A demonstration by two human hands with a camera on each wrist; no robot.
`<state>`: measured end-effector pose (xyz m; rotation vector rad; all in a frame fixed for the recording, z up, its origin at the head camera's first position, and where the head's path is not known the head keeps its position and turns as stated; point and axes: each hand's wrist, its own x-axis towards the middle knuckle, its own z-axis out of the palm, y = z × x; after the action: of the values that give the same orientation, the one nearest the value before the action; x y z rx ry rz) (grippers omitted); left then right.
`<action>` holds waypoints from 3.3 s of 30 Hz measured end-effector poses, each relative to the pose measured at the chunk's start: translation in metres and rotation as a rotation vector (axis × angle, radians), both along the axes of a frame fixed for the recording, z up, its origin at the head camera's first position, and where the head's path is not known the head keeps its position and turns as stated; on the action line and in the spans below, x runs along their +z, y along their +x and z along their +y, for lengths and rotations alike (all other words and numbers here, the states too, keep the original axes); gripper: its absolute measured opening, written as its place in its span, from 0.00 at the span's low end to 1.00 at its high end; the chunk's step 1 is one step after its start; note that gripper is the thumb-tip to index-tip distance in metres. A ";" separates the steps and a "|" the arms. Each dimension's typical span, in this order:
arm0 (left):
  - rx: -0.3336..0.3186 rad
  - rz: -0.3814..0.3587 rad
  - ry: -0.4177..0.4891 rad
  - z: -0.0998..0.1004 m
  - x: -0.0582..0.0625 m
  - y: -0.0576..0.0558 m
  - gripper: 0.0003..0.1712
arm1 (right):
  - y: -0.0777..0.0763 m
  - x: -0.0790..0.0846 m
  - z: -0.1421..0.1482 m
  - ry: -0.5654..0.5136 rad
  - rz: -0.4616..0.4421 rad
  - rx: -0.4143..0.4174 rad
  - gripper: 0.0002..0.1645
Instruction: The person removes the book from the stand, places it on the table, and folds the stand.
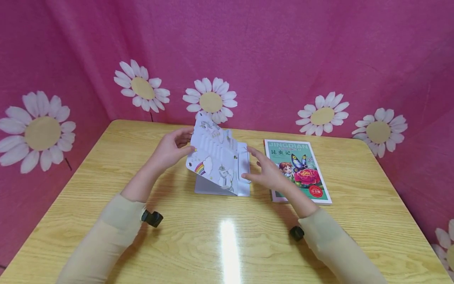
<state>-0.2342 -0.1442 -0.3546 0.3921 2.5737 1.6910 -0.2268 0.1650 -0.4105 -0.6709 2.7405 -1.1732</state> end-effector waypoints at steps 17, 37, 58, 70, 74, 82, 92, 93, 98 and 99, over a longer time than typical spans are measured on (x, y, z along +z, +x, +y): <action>0.015 -0.053 -0.014 -0.020 -0.021 -0.002 0.33 | -0.021 -0.002 0.003 0.168 -0.071 0.019 0.61; -0.015 -0.076 -0.059 -0.036 -0.044 -0.004 0.33 | -0.046 -0.011 0.007 0.222 -0.178 0.128 0.66; -0.040 -0.214 -0.146 -0.044 -0.066 -0.011 0.34 | -0.054 -0.013 0.008 0.240 -0.229 0.158 0.70; -0.073 -0.194 -0.256 -0.043 -0.067 -0.011 0.34 | -0.055 -0.013 0.007 0.261 -0.228 0.129 0.70; -0.074 -0.188 -0.314 -0.041 -0.067 -0.012 0.33 | -0.055 -0.014 0.007 0.257 -0.222 0.130 0.70; -0.064 -0.198 -0.390 -0.037 -0.066 -0.012 0.33 | -0.056 -0.012 0.006 0.281 -0.196 0.128 0.71; -0.055 -0.181 -0.409 -0.039 -0.068 -0.011 0.33 | -0.054 -0.006 0.002 0.314 -0.193 0.127 0.70; -0.052 -0.185 -0.409 -0.039 -0.068 -0.010 0.33 | -0.054 -0.006 0.002 0.319 -0.189 0.131 0.70; -0.056 -0.182 -0.415 -0.039 -0.068 -0.010 0.33 | -0.054 -0.006 0.001 0.345 -0.171 0.136 0.70; -0.055 -0.184 -0.415 -0.039 -0.068 -0.010 0.33 | -0.054 -0.005 0.000 0.350 -0.171 0.135 0.69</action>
<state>-0.2442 -0.1834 -0.4226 0.2667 2.6493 1.0749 -0.2813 0.1653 -0.4158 -0.6620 2.6122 -0.6651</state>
